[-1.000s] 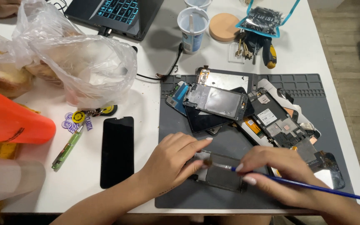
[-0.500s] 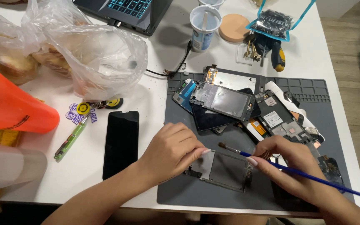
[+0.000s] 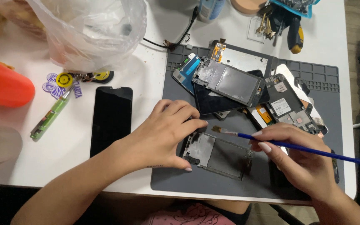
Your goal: The person uses a small brush to clean the interior of a disassembled smartphone chassis. They hold the chassis with one hand and brush the inside surfaces, including the battery compartment and frame edges, to remove dust and debris.
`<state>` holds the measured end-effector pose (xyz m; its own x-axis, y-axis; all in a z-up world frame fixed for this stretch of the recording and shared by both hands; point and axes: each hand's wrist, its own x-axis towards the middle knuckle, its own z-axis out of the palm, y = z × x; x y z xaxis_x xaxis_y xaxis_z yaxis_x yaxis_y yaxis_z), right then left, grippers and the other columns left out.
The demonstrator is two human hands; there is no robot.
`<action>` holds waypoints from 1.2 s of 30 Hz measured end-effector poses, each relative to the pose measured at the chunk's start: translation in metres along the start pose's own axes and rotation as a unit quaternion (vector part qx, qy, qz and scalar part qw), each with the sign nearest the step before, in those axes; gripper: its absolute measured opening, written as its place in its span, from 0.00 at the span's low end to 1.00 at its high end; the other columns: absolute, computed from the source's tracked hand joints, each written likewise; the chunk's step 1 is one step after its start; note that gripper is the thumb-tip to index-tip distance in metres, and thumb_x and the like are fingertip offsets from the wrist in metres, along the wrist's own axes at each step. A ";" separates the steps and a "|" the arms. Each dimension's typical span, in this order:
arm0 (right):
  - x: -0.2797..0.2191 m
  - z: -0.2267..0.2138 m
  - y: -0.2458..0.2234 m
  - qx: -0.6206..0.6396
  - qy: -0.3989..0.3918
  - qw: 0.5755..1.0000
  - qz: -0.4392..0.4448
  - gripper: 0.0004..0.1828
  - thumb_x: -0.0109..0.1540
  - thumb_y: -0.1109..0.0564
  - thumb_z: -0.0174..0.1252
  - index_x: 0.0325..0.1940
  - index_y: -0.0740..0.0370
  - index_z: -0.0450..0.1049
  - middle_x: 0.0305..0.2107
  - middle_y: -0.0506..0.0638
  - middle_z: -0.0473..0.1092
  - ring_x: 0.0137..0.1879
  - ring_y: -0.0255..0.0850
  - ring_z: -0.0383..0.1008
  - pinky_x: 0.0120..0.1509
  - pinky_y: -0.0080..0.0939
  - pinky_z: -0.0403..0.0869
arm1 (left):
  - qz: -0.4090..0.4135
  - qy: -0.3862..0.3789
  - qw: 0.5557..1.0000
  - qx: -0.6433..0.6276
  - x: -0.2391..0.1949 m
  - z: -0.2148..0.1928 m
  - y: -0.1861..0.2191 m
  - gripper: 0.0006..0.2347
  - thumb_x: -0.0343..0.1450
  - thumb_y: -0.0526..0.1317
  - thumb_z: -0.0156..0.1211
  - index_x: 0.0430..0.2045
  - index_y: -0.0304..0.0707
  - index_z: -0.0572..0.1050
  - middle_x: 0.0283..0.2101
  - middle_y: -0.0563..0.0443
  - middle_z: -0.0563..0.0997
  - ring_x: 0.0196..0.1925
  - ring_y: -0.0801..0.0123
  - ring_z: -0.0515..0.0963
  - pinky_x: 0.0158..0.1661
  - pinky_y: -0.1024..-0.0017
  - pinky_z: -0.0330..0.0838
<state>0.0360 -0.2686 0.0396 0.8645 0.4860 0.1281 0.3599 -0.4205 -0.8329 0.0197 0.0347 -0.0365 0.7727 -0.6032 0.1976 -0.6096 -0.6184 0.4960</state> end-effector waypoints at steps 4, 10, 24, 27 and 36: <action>-0.001 0.010 0.011 0.008 -0.040 0.999 0.017 0.11 0.66 0.58 0.56 0.46 0.67 0.79 0.37 0.57 0.80 0.40 0.41 0.87 0.49 0.34 0.82 | -0.009 0.008 1.000 0.026 -0.002 0.004 -0.003 0.45 0.46 0.67 0.84 0.54 0.42 0.75 0.54 0.49 0.74 0.61 0.55 0.70 0.56 0.55 0.58; -0.003 0.023 0.004 0.012 -0.039 0.999 0.001 0.09 0.65 0.63 0.57 0.48 0.70 0.76 0.42 0.62 0.79 0.44 0.45 0.87 0.54 0.36 0.84 | -0.007 0.030 0.998 0.062 -0.004 0.005 -0.005 0.46 0.41 0.70 0.84 0.49 0.43 0.76 0.50 0.50 0.74 0.56 0.57 0.70 0.56 0.56 0.59; 0.009 0.042 -0.002 0.062 -0.150 0.987 0.010 0.07 0.65 0.60 0.57 0.35 0.63 0.67 0.31 0.57 0.82 0.38 0.42 0.86 0.41 0.35 0.85 | -0.027 0.015 0.997 0.066 -0.003 0.017 -0.010 0.39 0.44 0.70 0.83 0.38 0.44 0.78 0.44 0.54 0.76 0.53 0.57 0.71 0.53 0.59 0.62; 0.010 0.045 0.001 0.127 -0.121 0.984 0.024 0.06 0.66 0.65 0.55 0.36 0.65 0.65 0.33 0.62 0.79 0.38 0.45 0.85 0.43 0.36 0.84 | -0.026 0.028 0.998 0.060 -0.005 0.018 -0.012 0.40 0.43 0.70 0.84 0.38 0.43 0.77 0.44 0.52 0.76 0.52 0.57 0.70 0.52 0.58 0.62; 0.011 0.042 0.002 0.049 -0.115 0.992 -0.011 0.04 0.66 0.64 0.53 0.39 0.67 0.66 0.34 0.62 0.79 0.38 0.44 0.85 0.44 0.35 0.83 | -0.024 0.033 0.997 0.070 -0.004 0.020 -0.013 0.41 0.41 0.71 0.84 0.38 0.43 0.77 0.44 0.53 0.76 0.52 0.57 0.71 0.51 0.59 0.63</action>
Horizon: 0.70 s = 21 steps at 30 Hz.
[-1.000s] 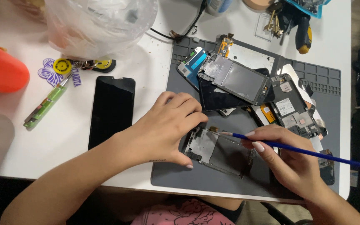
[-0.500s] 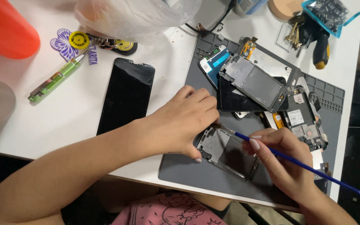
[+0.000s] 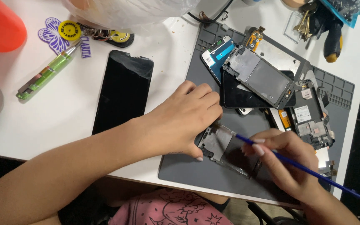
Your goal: The person uses a small brush to clean the interior of a disassembled smartphone chassis. They hold the chassis with one hand and brush the inside surfaces, including the battery compartment and frame edges, to remove dust and debris.
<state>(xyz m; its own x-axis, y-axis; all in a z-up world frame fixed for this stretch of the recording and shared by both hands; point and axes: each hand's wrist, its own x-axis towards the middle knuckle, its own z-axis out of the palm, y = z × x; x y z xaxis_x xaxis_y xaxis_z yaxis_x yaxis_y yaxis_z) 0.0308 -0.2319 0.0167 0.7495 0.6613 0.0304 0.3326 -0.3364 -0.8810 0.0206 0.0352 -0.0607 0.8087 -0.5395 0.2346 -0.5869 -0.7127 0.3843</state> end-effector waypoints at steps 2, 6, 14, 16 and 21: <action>0.001 -0.002 -0.004 -0.018 -0.034 0.999 0.001 0.05 0.65 0.61 0.56 0.37 0.63 0.69 0.34 0.58 0.81 0.38 0.41 0.86 0.43 0.33 0.82 | 0.003 -0.001 1.000 0.005 0.000 0.001 0.000 0.41 0.42 0.71 0.84 0.39 0.44 0.77 0.44 0.53 0.76 0.52 0.57 0.71 0.51 0.59 0.63; -0.001 -0.004 -0.009 -0.029 -0.079 0.996 0.025 0.06 0.64 0.56 0.59 0.34 0.59 0.74 0.36 0.51 0.84 0.43 0.39 0.89 0.46 0.33 0.82 | 0.009 -0.011 1.000 0.005 -0.001 -0.003 0.001 0.41 0.45 0.70 0.83 0.42 0.43 0.77 0.47 0.52 0.76 0.54 0.56 0.71 0.52 0.59 0.63; 0.000 -0.006 0.000 -0.007 -0.073 0.997 0.012 0.05 0.64 0.58 0.59 0.34 0.60 0.71 0.34 0.53 0.82 0.37 0.39 0.87 0.41 0.31 0.80 | 0.011 -0.009 1.000 0.000 -0.001 -0.009 0.002 0.40 0.44 0.68 0.84 0.42 0.42 0.77 0.45 0.52 0.76 0.52 0.57 0.71 0.51 0.60 0.64; -0.001 -0.006 0.001 -0.007 -0.009 1.000 0.016 0.07 0.63 0.62 0.58 0.32 0.62 0.68 0.33 0.57 0.81 0.39 0.41 0.88 0.41 0.31 0.83 | 0.011 -0.019 1.000 -0.010 0.000 -0.010 0.002 0.40 0.45 0.67 0.85 0.41 0.41 0.76 0.45 0.52 0.75 0.52 0.56 0.71 0.51 0.60 0.64; 0.002 -0.008 -0.006 -0.043 -0.128 0.991 -0.020 0.05 0.64 0.55 0.59 0.36 0.58 0.72 0.35 0.49 0.82 0.37 0.38 0.86 0.42 0.32 0.79 | 0.010 -0.019 0.999 -0.041 0.001 -0.015 0.002 0.35 0.48 0.60 0.83 0.43 0.42 0.75 0.47 0.51 0.75 0.53 0.56 0.70 0.50 0.60 0.62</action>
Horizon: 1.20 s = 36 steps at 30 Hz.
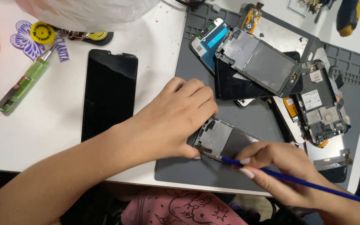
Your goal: The person uses a small brush to clean the interior of a disassembled smartphone chassis. They hold the chassis with one hand and brush the inside surfaces, including the battery compartment and frame edges, to remove dust and debris.
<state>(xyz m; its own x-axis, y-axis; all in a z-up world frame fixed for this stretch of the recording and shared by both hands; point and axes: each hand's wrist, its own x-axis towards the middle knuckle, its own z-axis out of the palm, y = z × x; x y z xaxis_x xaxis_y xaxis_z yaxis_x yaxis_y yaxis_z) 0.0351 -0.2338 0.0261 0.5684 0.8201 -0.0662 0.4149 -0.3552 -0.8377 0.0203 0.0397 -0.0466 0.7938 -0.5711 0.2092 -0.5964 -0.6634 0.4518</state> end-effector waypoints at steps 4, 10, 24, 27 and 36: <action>-0.002 0.002 0.006 -0.044 0.132 0.989 0.048 0.05 0.65 0.59 0.56 0.37 0.62 0.68 0.36 0.56 0.81 0.37 0.40 0.85 0.42 0.32 0.78 | 0.000 -0.013 1.000 0.008 0.000 -0.004 0.002 0.38 0.48 0.64 0.84 0.43 0.40 0.75 0.46 0.51 0.75 0.53 0.57 0.71 0.51 0.61 0.63; -0.005 0.000 0.013 -0.007 0.070 0.997 0.042 0.07 0.63 0.55 0.59 0.34 0.58 0.70 0.35 0.51 0.83 0.38 0.38 0.88 0.41 0.30 0.80 | -0.001 -0.018 1.000 -0.011 0.002 -0.006 0.003 0.36 0.49 0.62 0.84 0.43 0.40 0.74 0.47 0.50 0.75 0.54 0.54 0.70 0.51 0.59 0.62; -0.001 -0.007 0.009 0.020 0.026 0.996 0.082 0.07 0.63 0.53 0.59 0.32 0.56 0.73 0.31 0.46 0.84 0.31 0.35 0.86 0.36 0.31 0.79 | 0.001 -0.039 0.998 0.051 0.003 -0.012 0.008 0.33 0.52 0.65 0.81 0.38 0.43 0.74 0.46 0.53 0.75 0.52 0.59 0.72 0.50 0.63 0.64; 0.007 -0.014 0.000 -0.018 -0.042 0.998 0.048 0.07 0.64 0.53 0.58 0.33 0.54 0.75 0.31 0.46 0.82 0.28 0.39 0.83 0.32 0.34 0.78 | 0.003 -0.039 0.997 0.067 0.003 -0.012 0.009 0.33 0.53 0.66 0.80 0.39 0.44 0.75 0.46 0.53 0.75 0.52 0.59 0.72 0.50 0.63 0.65; 0.009 -0.013 -0.009 0.044 -0.048 0.995 0.075 0.12 0.67 0.53 0.54 0.28 0.56 0.69 0.21 0.48 0.76 0.24 0.43 0.79 0.28 0.38 0.74 | 0.005 -0.036 0.997 0.073 0.002 -0.010 0.008 0.32 0.53 0.66 0.79 0.39 0.43 0.75 0.46 0.52 0.76 0.51 0.59 0.72 0.50 0.62 0.65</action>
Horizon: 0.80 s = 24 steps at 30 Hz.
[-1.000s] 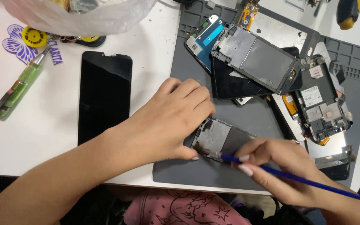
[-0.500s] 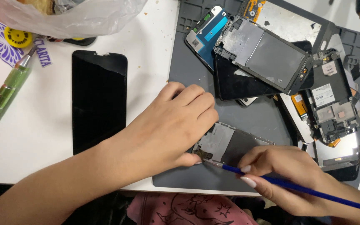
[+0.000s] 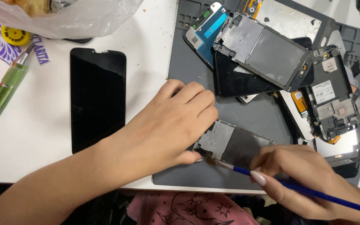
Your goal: The person uses a small brush to clean the interior of a disassembled smartphone chassis. They hold the chassis with one hand and brush the inside surfaces, including the battery compartment and frame edges, to remove dust and debris.
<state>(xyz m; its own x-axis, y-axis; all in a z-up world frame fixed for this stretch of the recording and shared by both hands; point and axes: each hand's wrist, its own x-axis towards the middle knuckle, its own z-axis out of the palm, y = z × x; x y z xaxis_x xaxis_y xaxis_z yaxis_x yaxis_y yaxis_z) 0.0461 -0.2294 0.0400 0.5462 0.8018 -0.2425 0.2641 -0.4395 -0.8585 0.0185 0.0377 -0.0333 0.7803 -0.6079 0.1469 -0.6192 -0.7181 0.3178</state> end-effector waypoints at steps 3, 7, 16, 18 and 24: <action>-0.008 0.006 0.016 -0.076 0.061 0.995 -0.024 0.09 0.64 0.53 0.56 0.30 0.55 0.68 0.29 0.46 0.81 0.25 0.38 0.79 0.30 0.32 0.74 | -0.002 0.000 1.000 -0.017 0.000 0.001 0.000 0.33 0.53 0.66 0.80 0.38 0.43 0.75 0.46 0.52 0.76 0.52 0.58 0.72 0.51 0.61 0.65; -0.010 0.001 0.013 -0.002 -0.043 0.999 0.025 0.15 0.67 0.49 0.55 0.27 0.52 0.71 0.24 0.44 0.79 0.29 0.40 0.86 0.33 0.38 0.79 | -0.003 0.002 1.000 -0.007 0.000 0.000 0.000 0.32 0.53 0.65 0.79 0.38 0.43 0.75 0.46 0.52 0.76 0.52 0.59 0.72 0.50 0.62 0.65; -0.016 0.003 0.016 -0.074 0.042 0.996 0.000 0.09 0.64 0.50 0.56 0.31 0.51 0.71 0.29 0.41 0.83 0.28 0.34 0.84 0.31 0.30 0.78 | 0.002 0.002 0.998 0.070 0.001 0.000 0.005 0.33 0.55 0.74 0.74 0.36 0.47 0.75 0.44 0.56 0.76 0.49 0.62 0.73 0.50 0.65 0.66; -0.017 0.001 0.012 -0.121 0.039 0.992 0.025 0.10 0.65 0.49 0.55 0.29 0.50 0.69 0.29 0.41 0.82 0.25 0.36 0.80 0.29 0.34 0.73 | -0.011 0.012 0.993 0.119 0.002 0.001 0.008 0.34 0.55 0.77 0.69 0.35 0.49 0.75 0.39 0.58 0.75 0.45 0.64 0.73 0.48 0.66 0.66; -0.027 0.001 -0.006 -0.131 0.103 0.978 0.125 0.11 0.61 0.51 0.60 0.25 0.54 0.73 0.29 0.45 0.84 0.26 0.37 0.82 0.34 0.38 0.76 | -0.032 0.026 0.986 0.160 0.001 0.005 0.021 0.33 0.59 0.79 0.66 0.30 0.49 0.74 0.35 0.59 0.71 0.40 0.67 0.69 0.43 0.69 0.63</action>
<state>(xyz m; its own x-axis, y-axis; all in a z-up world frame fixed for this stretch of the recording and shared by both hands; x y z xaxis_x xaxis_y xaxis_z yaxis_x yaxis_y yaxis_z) 0.0293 -0.2477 0.0510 0.7610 0.5690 -0.3115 0.2809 -0.7219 -0.6325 0.0056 0.0201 -0.0308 0.8165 -0.5462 0.1871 -0.5586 -0.8293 0.0165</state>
